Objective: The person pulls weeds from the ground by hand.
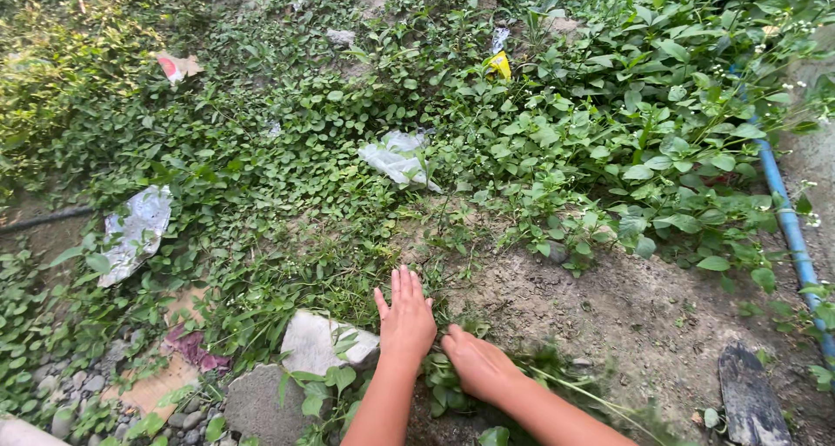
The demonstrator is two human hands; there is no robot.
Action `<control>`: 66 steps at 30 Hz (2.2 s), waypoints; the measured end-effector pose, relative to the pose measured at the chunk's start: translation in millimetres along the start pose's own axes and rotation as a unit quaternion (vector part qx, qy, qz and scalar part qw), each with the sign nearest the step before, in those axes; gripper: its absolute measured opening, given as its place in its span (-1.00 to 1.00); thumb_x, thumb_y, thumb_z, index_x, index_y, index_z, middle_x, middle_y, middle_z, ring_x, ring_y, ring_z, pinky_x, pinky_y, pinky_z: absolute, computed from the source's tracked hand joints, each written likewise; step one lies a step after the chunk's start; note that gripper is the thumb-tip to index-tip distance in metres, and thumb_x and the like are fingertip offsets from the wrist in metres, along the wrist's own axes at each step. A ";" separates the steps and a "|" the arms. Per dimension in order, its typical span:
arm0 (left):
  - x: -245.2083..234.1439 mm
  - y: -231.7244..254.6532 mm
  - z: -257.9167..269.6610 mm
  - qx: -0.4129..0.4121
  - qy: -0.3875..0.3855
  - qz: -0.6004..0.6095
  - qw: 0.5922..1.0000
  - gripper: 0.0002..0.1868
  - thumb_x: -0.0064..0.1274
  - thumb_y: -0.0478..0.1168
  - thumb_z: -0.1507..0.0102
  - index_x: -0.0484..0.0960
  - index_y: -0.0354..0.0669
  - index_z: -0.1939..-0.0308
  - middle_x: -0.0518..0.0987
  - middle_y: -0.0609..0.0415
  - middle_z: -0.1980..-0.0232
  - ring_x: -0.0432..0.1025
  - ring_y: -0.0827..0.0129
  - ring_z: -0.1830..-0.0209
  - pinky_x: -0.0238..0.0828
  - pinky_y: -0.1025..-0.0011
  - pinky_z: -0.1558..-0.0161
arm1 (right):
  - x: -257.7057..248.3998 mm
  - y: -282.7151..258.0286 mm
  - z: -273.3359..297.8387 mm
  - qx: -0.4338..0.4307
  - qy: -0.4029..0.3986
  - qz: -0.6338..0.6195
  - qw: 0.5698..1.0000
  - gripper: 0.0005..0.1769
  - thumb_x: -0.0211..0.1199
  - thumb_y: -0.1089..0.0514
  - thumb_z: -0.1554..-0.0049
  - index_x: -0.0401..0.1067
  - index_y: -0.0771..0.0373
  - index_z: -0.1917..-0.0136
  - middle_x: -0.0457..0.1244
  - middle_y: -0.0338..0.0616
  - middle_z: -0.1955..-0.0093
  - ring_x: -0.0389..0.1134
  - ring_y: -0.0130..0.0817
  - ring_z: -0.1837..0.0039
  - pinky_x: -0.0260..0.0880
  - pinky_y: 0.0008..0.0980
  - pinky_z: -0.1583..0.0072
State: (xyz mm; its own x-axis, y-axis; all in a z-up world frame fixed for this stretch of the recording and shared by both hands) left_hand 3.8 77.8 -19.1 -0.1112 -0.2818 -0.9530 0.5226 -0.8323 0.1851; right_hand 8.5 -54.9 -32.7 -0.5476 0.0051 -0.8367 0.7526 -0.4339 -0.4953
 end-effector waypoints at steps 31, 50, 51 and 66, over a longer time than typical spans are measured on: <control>7.6 1.6 -2.0 0.019 -0.017 0.014 1.000 -0.29 -0.26 -0.05 -0.41 -0.01 -0.36 -0.55 -0.11 -0.12 -0.66 -0.28 0.15 -0.68 -0.43 -0.11 -0.54 | 59.4 36.0 -50.0 0.097 0.050 0.244 0.964 -0.88 0.17 0.24 -0.12 0.48 0.33 0.14 0.33 0.00 0.20 0.47 -0.21 0.14 0.52 -0.30 0.18; 17.4 24.7 4.6 0.023 -0.021 0.043 0.999 -0.31 -0.28 -0.04 -0.42 0.01 -0.33 -0.55 -0.13 -0.12 -0.67 -0.29 0.13 -0.68 -0.42 -0.10 -0.54 | -32.6 29.3 26.5 -0.080 -0.001 0.078 0.994 -0.69 0.12 0.38 0.01 0.37 0.39 -0.04 0.18 0.15 -0.43 0.43 0.06 -0.08 0.46 -0.07 -0.06; 18.1 26.2 4.8 0.023 -0.019 0.044 0.999 -0.32 -0.28 -0.05 -0.42 0.01 -0.33 -0.55 -0.13 -0.13 -0.67 -0.28 0.13 -0.68 -0.42 -0.09 -0.54 | -30.7 31.6 24.0 -0.087 0.013 0.093 0.992 -0.64 0.12 0.36 0.00 0.38 0.40 -0.10 0.20 0.18 -0.40 0.44 0.06 -0.08 0.47 -0.06 -0.05; 15.1 34.8 11.7 0.043 -0.002 0.007 0.999 -0.31 -0.32 -0.04 -0.42 -0.03 -0.33 -0.55 -0.13 -0.13 -0.65 -0.30 0.13 -0.67 -0.42 -0.12 -0.52 | -22.4 45.3 7.7 -0.036 0.096 0.304 0.947 -0.95 0.15 0.26 -0.03 0.37 0.25 0.18 0.23 -0.11 0.24 0.40 -0.32 0.22 0.48 -0.37 0.27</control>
State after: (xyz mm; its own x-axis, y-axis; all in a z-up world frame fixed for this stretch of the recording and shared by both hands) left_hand 10.4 39.0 -24.2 -0.1075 -0.2955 -0.9493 0.4498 -0.8660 0.2186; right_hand 52.1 -81.6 -34.5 0.0659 -0.0588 -0.9961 0.9344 -0.3467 0.0823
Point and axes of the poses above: each hand's wrist, its own z-axis away from the middle knuckle, its own x-axis out of the palm, y = z × x, the point moved 7 cm from there along -z, towards the middle knuckle
